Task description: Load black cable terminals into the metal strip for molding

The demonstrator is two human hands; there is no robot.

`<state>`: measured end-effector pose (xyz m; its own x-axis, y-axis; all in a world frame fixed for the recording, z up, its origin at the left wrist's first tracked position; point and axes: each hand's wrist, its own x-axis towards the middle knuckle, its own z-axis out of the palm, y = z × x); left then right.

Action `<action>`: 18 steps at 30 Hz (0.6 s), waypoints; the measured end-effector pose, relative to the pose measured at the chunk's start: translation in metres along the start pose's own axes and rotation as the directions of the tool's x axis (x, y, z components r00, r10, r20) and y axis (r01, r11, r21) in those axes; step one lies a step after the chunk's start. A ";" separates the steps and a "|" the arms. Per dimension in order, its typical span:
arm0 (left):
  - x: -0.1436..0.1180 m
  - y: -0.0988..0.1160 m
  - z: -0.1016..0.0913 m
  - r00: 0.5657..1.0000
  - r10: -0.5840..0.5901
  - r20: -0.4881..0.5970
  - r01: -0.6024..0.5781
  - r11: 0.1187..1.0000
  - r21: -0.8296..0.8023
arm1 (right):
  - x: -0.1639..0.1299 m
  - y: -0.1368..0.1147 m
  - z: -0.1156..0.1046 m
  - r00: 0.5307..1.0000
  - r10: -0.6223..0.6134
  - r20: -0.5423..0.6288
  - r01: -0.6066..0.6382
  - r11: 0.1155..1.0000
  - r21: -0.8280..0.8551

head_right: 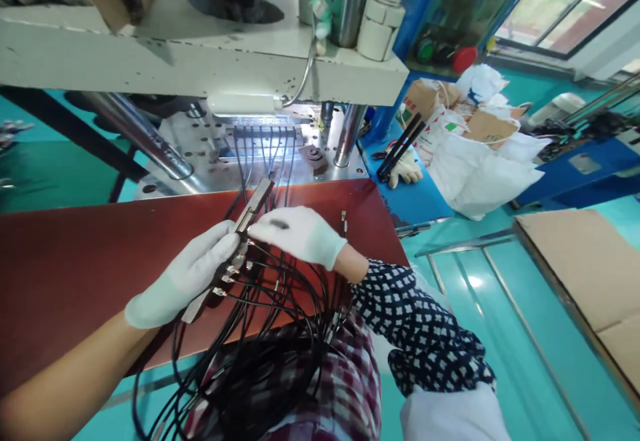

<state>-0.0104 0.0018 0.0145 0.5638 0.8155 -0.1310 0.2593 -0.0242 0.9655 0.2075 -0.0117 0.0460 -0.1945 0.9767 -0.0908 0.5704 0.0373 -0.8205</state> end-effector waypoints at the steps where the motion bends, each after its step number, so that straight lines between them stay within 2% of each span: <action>1: 0.000 0.000 0.000 1.000 -0.020 0.010 0.020 0.999 -0.034 | -0.006 0.007 -0.015 0.998 0.026 -0.049 -0.025 0.999 0.029; 3: 0.000 0.002 0.000 0.998 -0.054 0.016 0.055 0.994 -0.091 | -0.019 0.027 -0.049 0.966 0.122 -0.230 -0.117 0.993 0.035; 5: 0.000 0.004 0.000 0.998 -0.071 0.000 0.070 0.991 -0.113 | -0.033 0.050 -0.076 0.896 0.216 -0.387 -0.270 0.958 -0.092; 7: 0.001 0.005 0.000 0.997 -0.072 -0.020 0.069 0.991 -0.115 | -0.043 0.069 -0.089 0.848 0.311 -0.429 -0.447 0.854 -0.265; 10: 0.000 0.004 0.001 0.995 -0.093 -0.023 0.090 0.988 -0.126 | -0.047 0.079 -0.078 0.827 0.387 -0.408 -0.547 0.721 -0.425; 13: -0.003 0.000 0.002 0.990 -0.135 -0.030 0.130 0.982 -0.134 | -0.036 0.074 -0.056 0.829 0.344 -0.442 -0.547 0.664 -0.510; 15: -0.005 -0.001 0.002 0.986 -0.161 -0.051 0.154 0.980 -0.125 | -0.027 0.069 -0.049 0.841 0.337 -0.424 -0.533 0.652 -0.539; 18: -0.007 0.000 0.003 0.978 -0.190 -0.087 0.179 0.977 -0.115 | -0.020 0.067 -0.046 0.859 0.346 -0.377 -0.503 0.706 -0.498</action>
<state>-0.0125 -0.0055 0.0145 0.4340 0.8524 -0.2917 0.2641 0.1892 0.9458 0.2865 -0.0185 0.0189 0.3312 0.9317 -0.1491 0.8981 -0.3598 -0.2528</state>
